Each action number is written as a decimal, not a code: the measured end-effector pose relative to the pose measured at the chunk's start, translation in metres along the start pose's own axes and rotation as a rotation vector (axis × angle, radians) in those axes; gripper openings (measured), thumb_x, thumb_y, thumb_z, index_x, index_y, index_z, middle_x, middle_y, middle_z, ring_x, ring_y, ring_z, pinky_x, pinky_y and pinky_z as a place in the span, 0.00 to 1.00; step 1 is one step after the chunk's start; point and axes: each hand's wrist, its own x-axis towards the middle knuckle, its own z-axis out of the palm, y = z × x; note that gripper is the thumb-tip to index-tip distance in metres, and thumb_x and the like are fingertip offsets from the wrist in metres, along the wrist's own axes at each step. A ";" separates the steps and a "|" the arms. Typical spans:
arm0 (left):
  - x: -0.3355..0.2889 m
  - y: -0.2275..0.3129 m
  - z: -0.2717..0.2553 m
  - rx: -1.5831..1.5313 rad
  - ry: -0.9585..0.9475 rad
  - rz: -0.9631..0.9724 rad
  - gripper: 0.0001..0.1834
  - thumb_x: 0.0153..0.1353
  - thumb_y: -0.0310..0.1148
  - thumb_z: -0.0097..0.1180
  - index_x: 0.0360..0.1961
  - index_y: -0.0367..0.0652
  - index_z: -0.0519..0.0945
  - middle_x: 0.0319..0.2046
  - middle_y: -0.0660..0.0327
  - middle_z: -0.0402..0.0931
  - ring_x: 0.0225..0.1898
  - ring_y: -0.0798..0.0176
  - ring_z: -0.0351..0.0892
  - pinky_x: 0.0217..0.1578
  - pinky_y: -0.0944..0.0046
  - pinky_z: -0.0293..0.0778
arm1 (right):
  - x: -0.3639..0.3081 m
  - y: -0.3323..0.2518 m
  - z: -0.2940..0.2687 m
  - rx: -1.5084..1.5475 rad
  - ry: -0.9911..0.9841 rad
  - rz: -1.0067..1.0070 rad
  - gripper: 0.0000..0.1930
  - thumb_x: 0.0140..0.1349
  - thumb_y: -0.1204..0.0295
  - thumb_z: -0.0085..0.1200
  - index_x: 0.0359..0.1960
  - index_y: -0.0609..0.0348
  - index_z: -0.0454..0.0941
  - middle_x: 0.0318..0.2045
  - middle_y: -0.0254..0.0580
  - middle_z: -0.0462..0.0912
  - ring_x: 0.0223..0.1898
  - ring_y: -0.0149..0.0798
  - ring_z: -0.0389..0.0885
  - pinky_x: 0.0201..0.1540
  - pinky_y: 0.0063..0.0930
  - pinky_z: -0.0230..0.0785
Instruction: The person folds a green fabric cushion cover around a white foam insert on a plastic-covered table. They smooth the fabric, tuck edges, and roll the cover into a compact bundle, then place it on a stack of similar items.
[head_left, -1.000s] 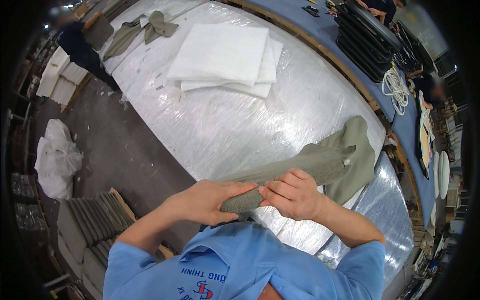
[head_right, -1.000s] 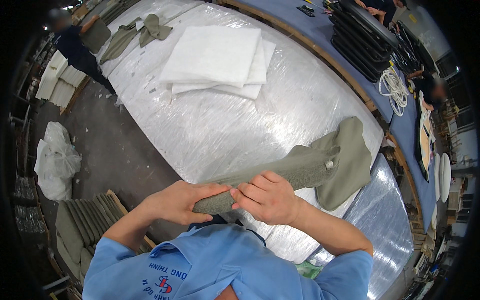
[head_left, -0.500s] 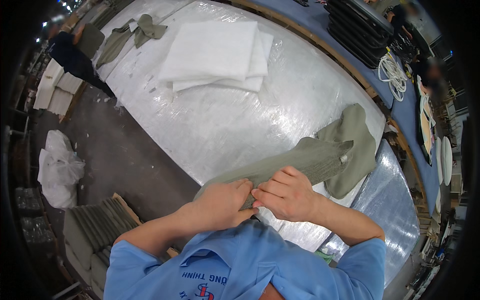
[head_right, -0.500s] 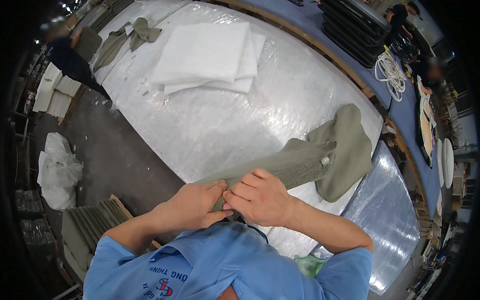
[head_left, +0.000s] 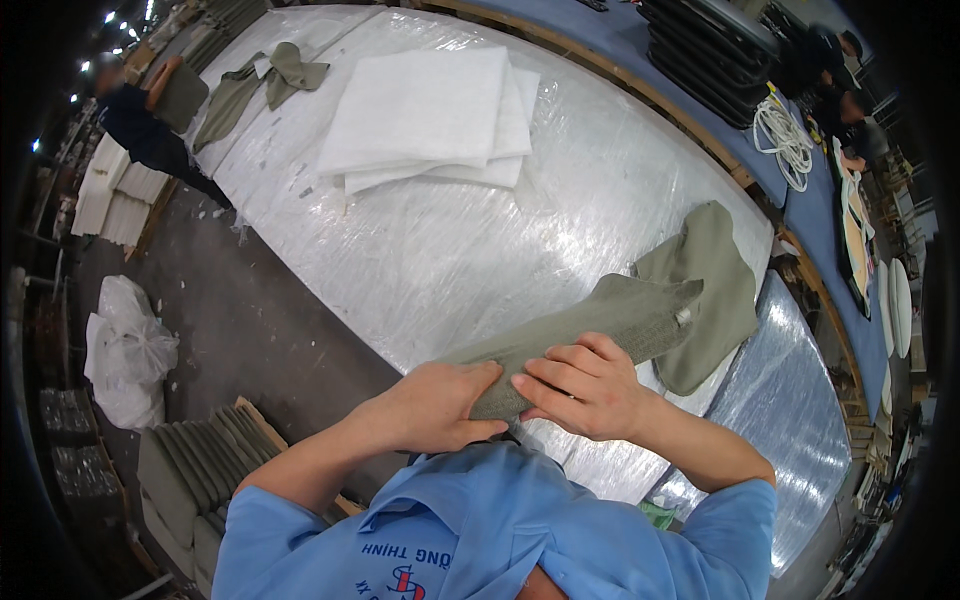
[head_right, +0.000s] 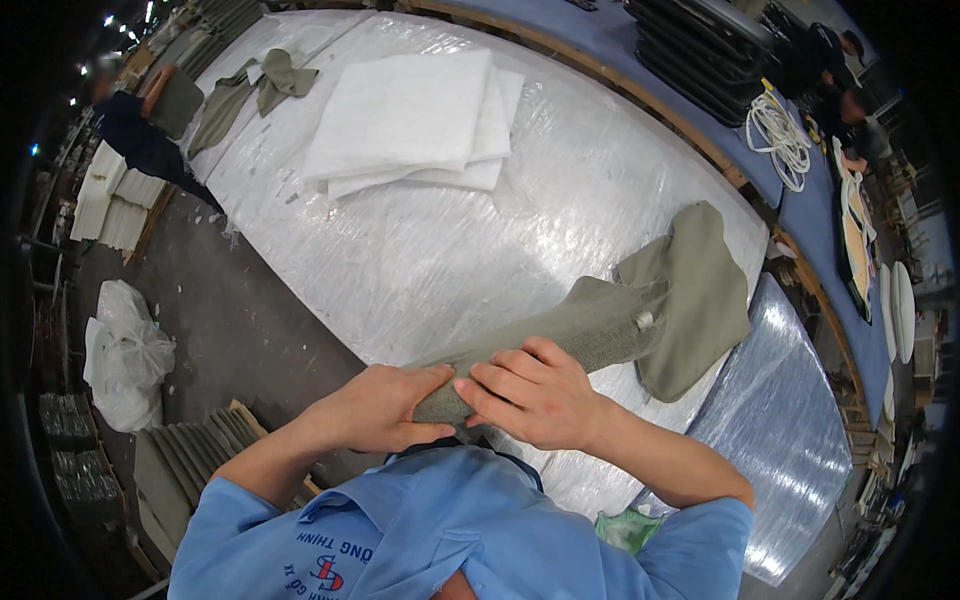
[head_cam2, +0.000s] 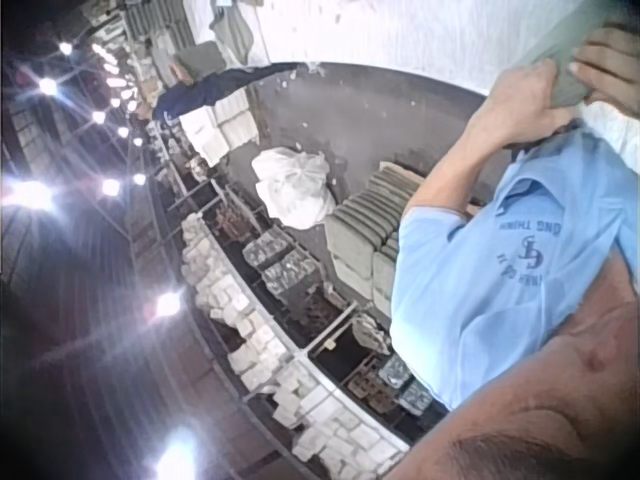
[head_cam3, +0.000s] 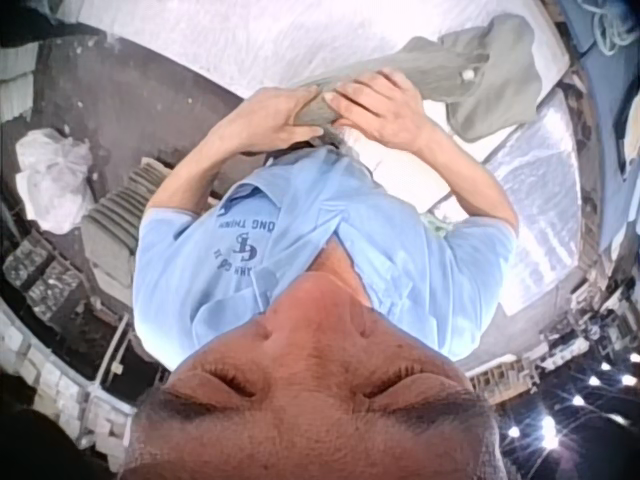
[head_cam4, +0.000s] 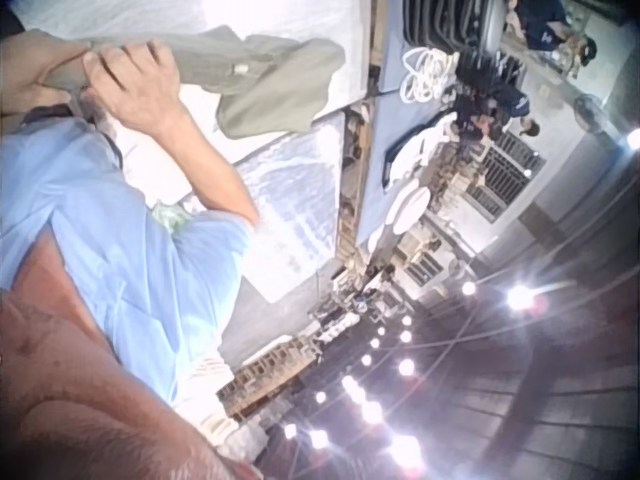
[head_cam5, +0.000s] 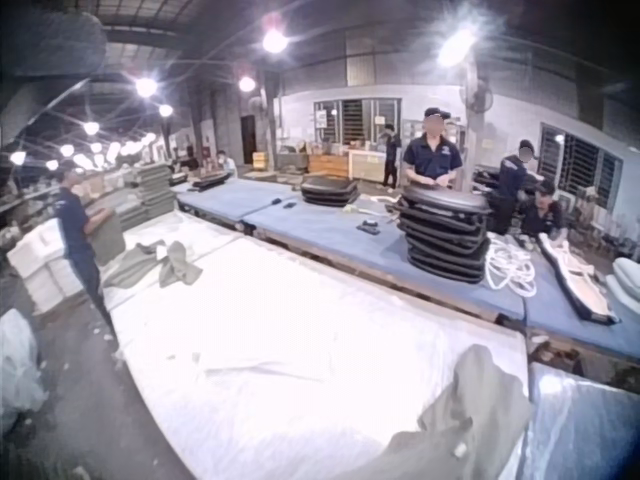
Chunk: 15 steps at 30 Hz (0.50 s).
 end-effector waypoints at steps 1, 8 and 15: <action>-0.001 -0.001 0.001 0.007 0.009 0.002 0.29 0.63 0.46 0.64 0.52 0.31 0.73 0.39 0.41 0.82 0.43 0.36 0.82 0.43 0.45 0.77 | 0.000 0.001 0.002 -0.008 0.011 -0.017 0.22 0.58 0.52 0.65 0.49 0.51 0.85 0.42 0.32 0.83 0.42 0.35 0.79 0.45 0.33 0.69; 0.000 -0.012 0.007 0.025 0.060 0.055 0.33 0.62 0.47 0.65 0.58 0.31 0.72 0.40 0.41 0.82 0.43 0.37 0.83 0.43 0.46 0.78 | 0.004 0.004 0.007 0.041 0.012 -0.026 0.20 0.58 0.56 0.66 0.47 0.54 0.84 0.37 0.30 0.80 0.36 0.33 0.76 0.40 0.29 0.66; 0.006 0.007 0.005 0.021 -0.020 -0.027 0.45 0.60 0.48 0.67 0.70 0.33 0.62 0.55 0.41 0.79 0.49 0.39 0.84 0.47 0.48 0.80 | 0.005 -0.002 0.002 0.126 -0.042 0.087 0.17 0.51 0.58 0.72 0.40 0.51 0.87 0.35 0.26 0.83 0.34 0.32 0.78 0.38 0.29 0.66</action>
